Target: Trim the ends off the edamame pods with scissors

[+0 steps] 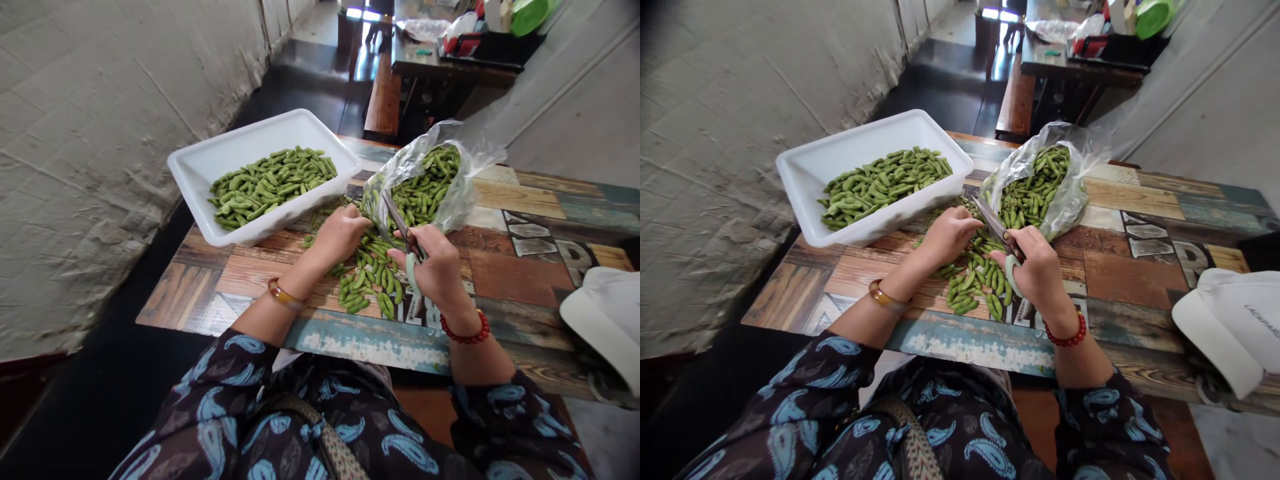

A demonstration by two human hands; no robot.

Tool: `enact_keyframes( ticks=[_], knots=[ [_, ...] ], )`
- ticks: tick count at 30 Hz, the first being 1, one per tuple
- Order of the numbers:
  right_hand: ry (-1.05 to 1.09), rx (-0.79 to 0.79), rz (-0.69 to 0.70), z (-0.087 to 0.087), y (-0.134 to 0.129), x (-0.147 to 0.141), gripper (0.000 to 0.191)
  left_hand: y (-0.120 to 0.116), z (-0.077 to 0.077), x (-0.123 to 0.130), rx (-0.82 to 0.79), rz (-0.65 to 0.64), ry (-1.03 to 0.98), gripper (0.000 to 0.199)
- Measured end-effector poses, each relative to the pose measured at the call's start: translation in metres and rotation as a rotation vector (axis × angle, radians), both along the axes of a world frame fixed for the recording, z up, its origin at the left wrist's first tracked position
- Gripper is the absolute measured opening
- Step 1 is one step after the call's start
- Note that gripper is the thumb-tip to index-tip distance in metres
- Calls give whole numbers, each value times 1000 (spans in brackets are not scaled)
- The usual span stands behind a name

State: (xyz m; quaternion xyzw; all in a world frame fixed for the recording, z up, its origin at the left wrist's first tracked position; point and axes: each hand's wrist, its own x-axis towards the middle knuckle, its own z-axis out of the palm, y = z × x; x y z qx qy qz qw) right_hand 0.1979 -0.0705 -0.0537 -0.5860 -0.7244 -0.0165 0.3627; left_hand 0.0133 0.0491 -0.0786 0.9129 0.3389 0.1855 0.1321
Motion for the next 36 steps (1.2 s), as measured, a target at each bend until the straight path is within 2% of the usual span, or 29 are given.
enact_keyframes(
  ticks=[3, 5, 9, 11, 14, 16, 18, 21, 25, 28, 32, 36],
  knots=[
    [-14, -4, 3, 0, -1, 1, 20, -13, -1, 16, 40, -43, 169, 30],
    [-23, 0, 12, -1, -1, 1, 21, -19, -1, 20, 57, -43, 194, 31],
    [-5, 8, 8, 1, -1, 1, 20, -18, 0, 8, -16, -75, 6, 25],
    [10, 12, -5, 2, 0, 2, 20, -13, 5, -4, -161, -47, -204, 21],
    [23, 28, -12, 4, 0, 4, 19, -7, 16, -22, -502, 20, -500, 22],
    [29, 35, -11, 5, 0, 5, 19, -6, 24, -33, -693, 64, -622, 22],
    [28, 34, -13, 5, 0, 6, 19, -6, 29, -40, -749, 117, -659, 22],
    [11, 25, -10, 5, -1, 5, 19, -8, 29, -40, -599, 149, -531, 19],
    [-3, 21, 12, 5, -2, 3, 18, -15, 17, -20, -306, 147, -75, 16],
    [-7, 12, -3, 6, -1, 3, 17, -23, 11, -4, -173, 168, 195, 21],
    [-3, 21, -31, 6, 0, 6, 21, -34, 11, 4, -134, 83, 284, 22],
    [13, 55, -36, 6, 1, 9, 24, -40, 11, 0, -169, -21, 250, 22]
  ],
)
